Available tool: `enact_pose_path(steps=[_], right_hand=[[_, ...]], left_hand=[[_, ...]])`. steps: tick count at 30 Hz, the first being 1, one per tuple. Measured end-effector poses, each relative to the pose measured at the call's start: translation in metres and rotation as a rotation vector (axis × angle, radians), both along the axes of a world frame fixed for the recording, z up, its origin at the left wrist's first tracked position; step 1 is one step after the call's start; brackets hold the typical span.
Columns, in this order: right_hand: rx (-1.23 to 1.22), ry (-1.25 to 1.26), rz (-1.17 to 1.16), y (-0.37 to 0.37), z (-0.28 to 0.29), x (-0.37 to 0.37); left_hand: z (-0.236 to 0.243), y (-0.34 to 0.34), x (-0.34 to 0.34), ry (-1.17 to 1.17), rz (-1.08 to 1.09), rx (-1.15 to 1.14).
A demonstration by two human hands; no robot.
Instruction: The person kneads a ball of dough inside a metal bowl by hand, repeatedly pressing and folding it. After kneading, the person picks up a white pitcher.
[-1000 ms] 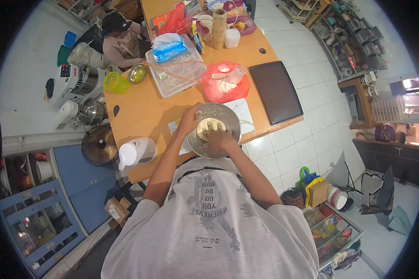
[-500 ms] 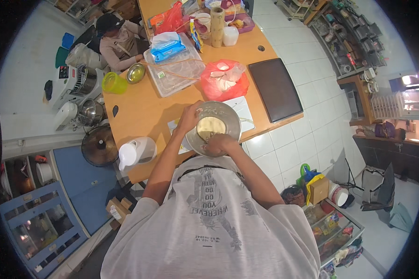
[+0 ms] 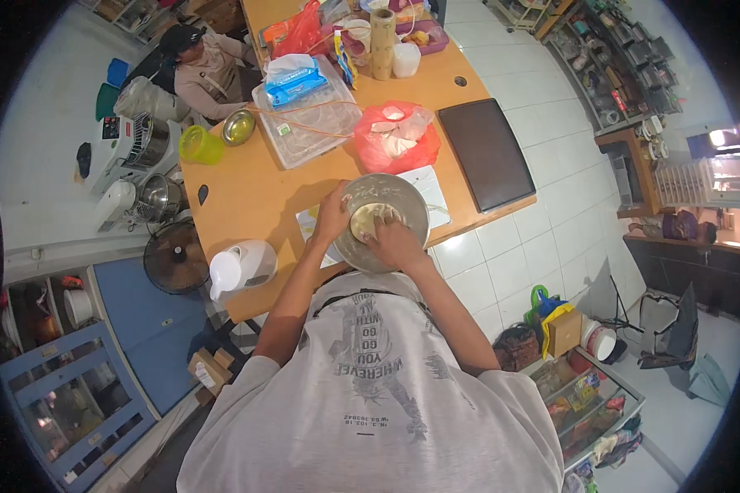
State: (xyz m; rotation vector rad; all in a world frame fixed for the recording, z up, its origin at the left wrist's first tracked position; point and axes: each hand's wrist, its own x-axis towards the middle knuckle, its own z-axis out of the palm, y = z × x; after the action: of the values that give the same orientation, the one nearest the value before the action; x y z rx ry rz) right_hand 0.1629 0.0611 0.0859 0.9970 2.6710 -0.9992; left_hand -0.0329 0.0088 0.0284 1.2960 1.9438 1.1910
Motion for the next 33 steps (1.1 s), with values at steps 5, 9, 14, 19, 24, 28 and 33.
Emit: enact_pose_path(steps=[5, 9, 14, 19, 24, 28, 33], right_hand=[[0.395, -0.133, -0.014, -0.029, -0.068, -0.002], [-0.031, -0.254, 0.022, 0.01, -0.045, -0.023], [-0.102, -0.196, 0.052, 0.047, 0.005, -0.019], [0.227, -0.083, 0.098, 0.004, -0.051, 0.004], [-0.192, -0.392, 0.219, 0.038, -0.016, -0.032], [-0.108, -0.182, 0.219, 0.057, 0.01, -0.027], [0.022, -0.288, 0.257, 0.014, -0.014, -0.018]], left_hand=[[0.0, -0.006, 0.008, 0.035, 0.065, 0.019], [0.004, -0.009, 0.007, 0.014, 0.079, 0.036], [0.002, -0.006, 0.003, 0.03, 0.012, 0.031], [0.009, 0.013, -0.001, -0.014, -0.104, -0.071], [-0.009, 0.015, -0.012, -0.029, -0.126, -0.092], [-0.011, 0.014, -0.015, 0.041, -0.121, -0.041], [0.004, 0.026, -0.013, 0.04, -0.172, -0.094]])
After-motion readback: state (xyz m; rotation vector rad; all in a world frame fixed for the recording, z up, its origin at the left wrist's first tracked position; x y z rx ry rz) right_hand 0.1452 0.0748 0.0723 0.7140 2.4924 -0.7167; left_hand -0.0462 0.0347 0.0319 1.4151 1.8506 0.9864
